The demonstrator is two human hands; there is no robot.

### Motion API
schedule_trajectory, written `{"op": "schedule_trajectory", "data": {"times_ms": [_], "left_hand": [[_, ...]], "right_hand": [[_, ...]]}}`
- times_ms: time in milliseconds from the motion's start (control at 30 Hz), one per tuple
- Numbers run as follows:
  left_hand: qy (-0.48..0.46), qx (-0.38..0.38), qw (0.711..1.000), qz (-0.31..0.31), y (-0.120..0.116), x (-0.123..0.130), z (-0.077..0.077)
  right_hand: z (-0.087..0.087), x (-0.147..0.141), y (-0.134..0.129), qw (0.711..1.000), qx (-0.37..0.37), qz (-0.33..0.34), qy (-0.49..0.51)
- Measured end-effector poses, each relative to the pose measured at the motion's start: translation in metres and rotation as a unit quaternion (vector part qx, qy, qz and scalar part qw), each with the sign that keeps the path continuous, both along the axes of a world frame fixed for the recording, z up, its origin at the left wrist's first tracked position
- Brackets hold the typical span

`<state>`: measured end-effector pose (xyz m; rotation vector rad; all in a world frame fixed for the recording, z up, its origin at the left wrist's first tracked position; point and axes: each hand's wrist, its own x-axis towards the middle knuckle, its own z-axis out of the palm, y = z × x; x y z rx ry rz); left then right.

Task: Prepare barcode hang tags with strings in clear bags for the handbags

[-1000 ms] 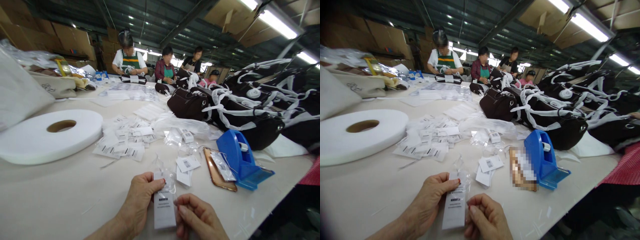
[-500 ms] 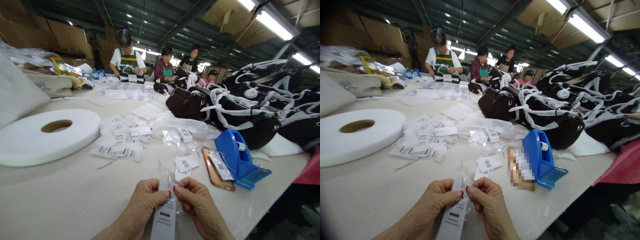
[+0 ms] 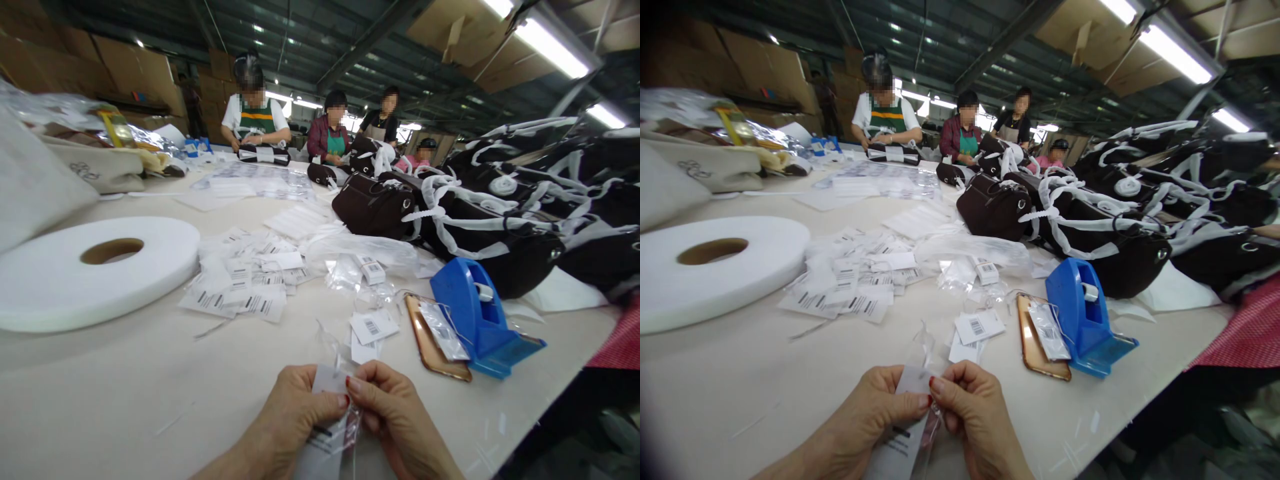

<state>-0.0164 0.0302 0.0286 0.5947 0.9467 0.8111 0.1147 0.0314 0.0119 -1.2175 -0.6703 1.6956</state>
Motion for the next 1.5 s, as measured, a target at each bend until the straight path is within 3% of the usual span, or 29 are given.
{"op": "schedule_trajectory", "data": {"times_ms": [367, 500, 733, 1100, 1500], "left_hand": [[0.012, 0.013, 1.000, -0.026, 0.001, -0.003, 0.000], [0.057, 0.019, 0.997, -0.048, 0.002, -0.006, 0.001], [0.034, 0.017, 0.992, -0.118, 0.001, -0.007, 0.004], [0.145, 0.108, 0.969, -0.167, 0.002, -0.008, -0.013], [0.262, 0.186, 0.927, -0.193, 0.001, -0.008, 0.000]], "right_hand": [[0.003, 0.008, -0.003, 0.999, 0.005, 0.045, -0.029], [0.006, 0.018, -0.001, 0.990, 0.030, 0.109, -0.083], [0.022, 0.029, 0.008, 0.970, 0.018, 0.210, -0.120], [0.023, 0.020, 0.012, 0.971, -0.027, 0.191, -0.141], [0.024, 0.011, 0.011, 0.973, -0.018, 0.142, -0.179]]}}
